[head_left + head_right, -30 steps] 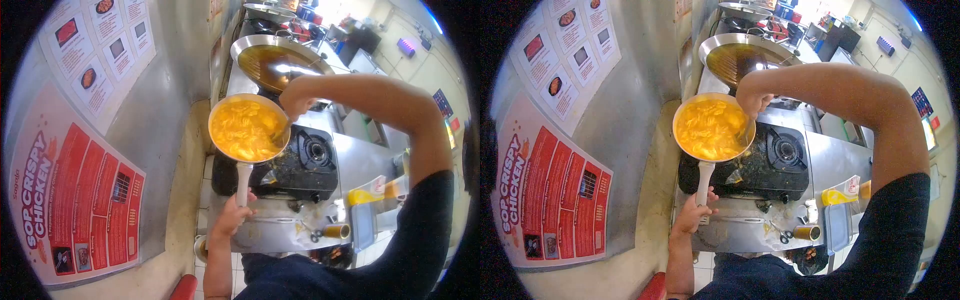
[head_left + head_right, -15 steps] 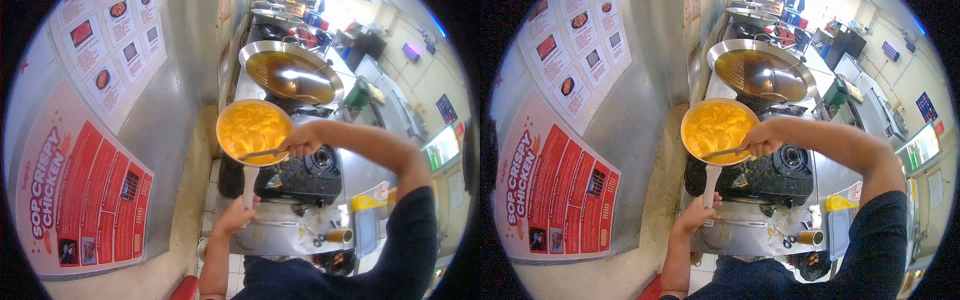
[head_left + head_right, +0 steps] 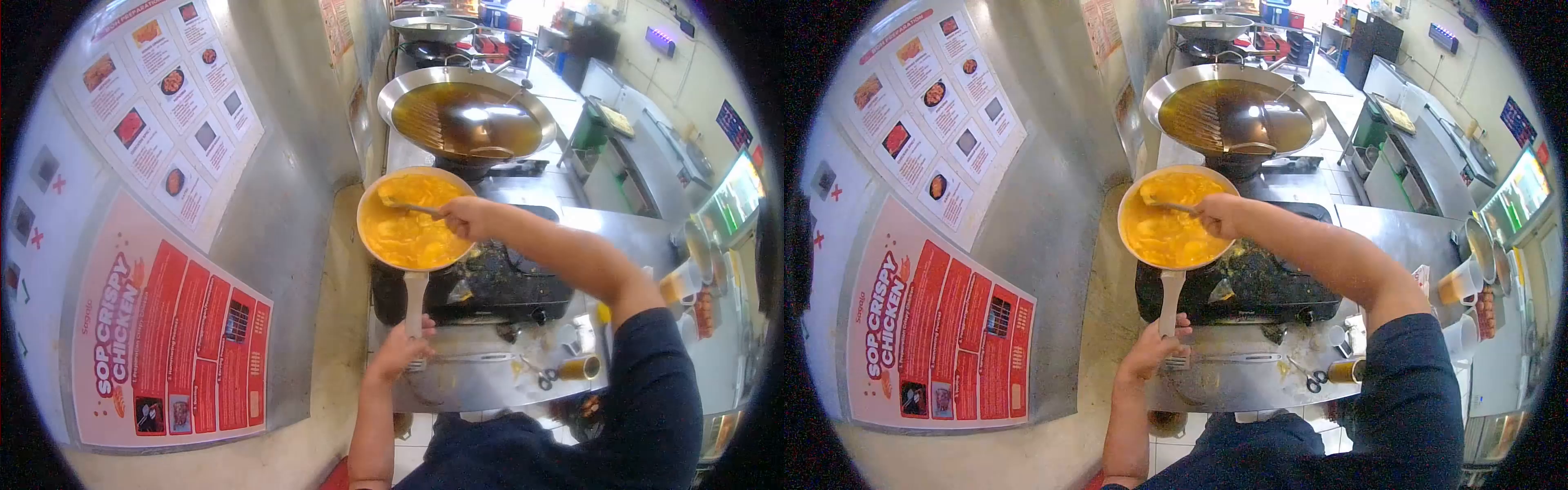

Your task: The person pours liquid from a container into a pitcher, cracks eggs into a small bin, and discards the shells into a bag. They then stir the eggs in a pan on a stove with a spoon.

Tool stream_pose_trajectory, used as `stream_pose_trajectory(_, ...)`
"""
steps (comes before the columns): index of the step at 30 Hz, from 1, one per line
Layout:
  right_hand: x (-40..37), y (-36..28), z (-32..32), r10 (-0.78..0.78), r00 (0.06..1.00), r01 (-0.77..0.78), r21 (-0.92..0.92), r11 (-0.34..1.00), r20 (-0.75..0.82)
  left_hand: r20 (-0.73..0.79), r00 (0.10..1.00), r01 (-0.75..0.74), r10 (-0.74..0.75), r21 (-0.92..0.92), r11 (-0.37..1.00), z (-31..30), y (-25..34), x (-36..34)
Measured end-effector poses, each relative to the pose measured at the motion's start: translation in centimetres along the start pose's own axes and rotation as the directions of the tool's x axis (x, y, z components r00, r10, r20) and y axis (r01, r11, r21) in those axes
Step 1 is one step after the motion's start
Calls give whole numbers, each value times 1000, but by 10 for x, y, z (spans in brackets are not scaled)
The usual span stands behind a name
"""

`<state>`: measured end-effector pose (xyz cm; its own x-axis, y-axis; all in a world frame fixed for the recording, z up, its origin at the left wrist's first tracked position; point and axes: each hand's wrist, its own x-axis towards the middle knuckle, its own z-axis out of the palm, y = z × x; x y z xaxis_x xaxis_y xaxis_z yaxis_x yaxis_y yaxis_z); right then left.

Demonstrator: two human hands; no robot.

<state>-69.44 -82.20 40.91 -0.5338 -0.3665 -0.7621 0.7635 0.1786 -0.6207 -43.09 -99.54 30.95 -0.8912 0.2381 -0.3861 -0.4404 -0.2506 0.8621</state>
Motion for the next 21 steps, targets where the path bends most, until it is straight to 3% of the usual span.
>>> stream_pose_trajectory(1, -4, -2, -10, -134, 989, 114, -260, 959, -61, -7, 1000, -6, 6, -1, 1000, 1, 0, 0)
stream_pose_trajectory(2, -5, -1, -24, -137, 989, 116, -268, 956, -62, -14, 1000, -15, 15, -4, 1000, 2, 0, 0)
stream_pose_trajectory(3, -6, -1, -38, -529, 848, 322, -765, 558, -29, -14, 1000, -23, 23, -9, 1000, 3, 0, 0)
stream_pose_trajectory(4, -3, -2, -46, -758, 611, 261, -962, -80, 228, -13, 1000, -24, 24, -17, 1000, 3, 1, 0)
stream_pose_trajectory(5, -20, -6, -39, -756, 612, 257, -962, -90, 233, -12, 1000, -24, 24, -26, 999, 4, 2, -1)
stream_pose_trajectory(8, -86, -9, -12, -743, 618, -186, -870, -456, 257, -25, 999, -30, 30, -10, 1000, 6, 4, -2)
stream_pose_trajectory(15, -86, 1, -24, -758, 596, -288, -810, -511, 266, 10, 998, -64, 64, -34, 997, 4, 4, -3)
stream_pose_trajectory(18, -56, -2, -30, -795, 573, -319, -840, -439, 199, 6, 999, -36, 36, 5, 999, 3, 8, -4)
stream_pose_trajectory(21, -25, -14, -30, -785, 561, -234, -860, -453, 261, 36, 999, -36, 32, 101, 994, -3, 8, -2)
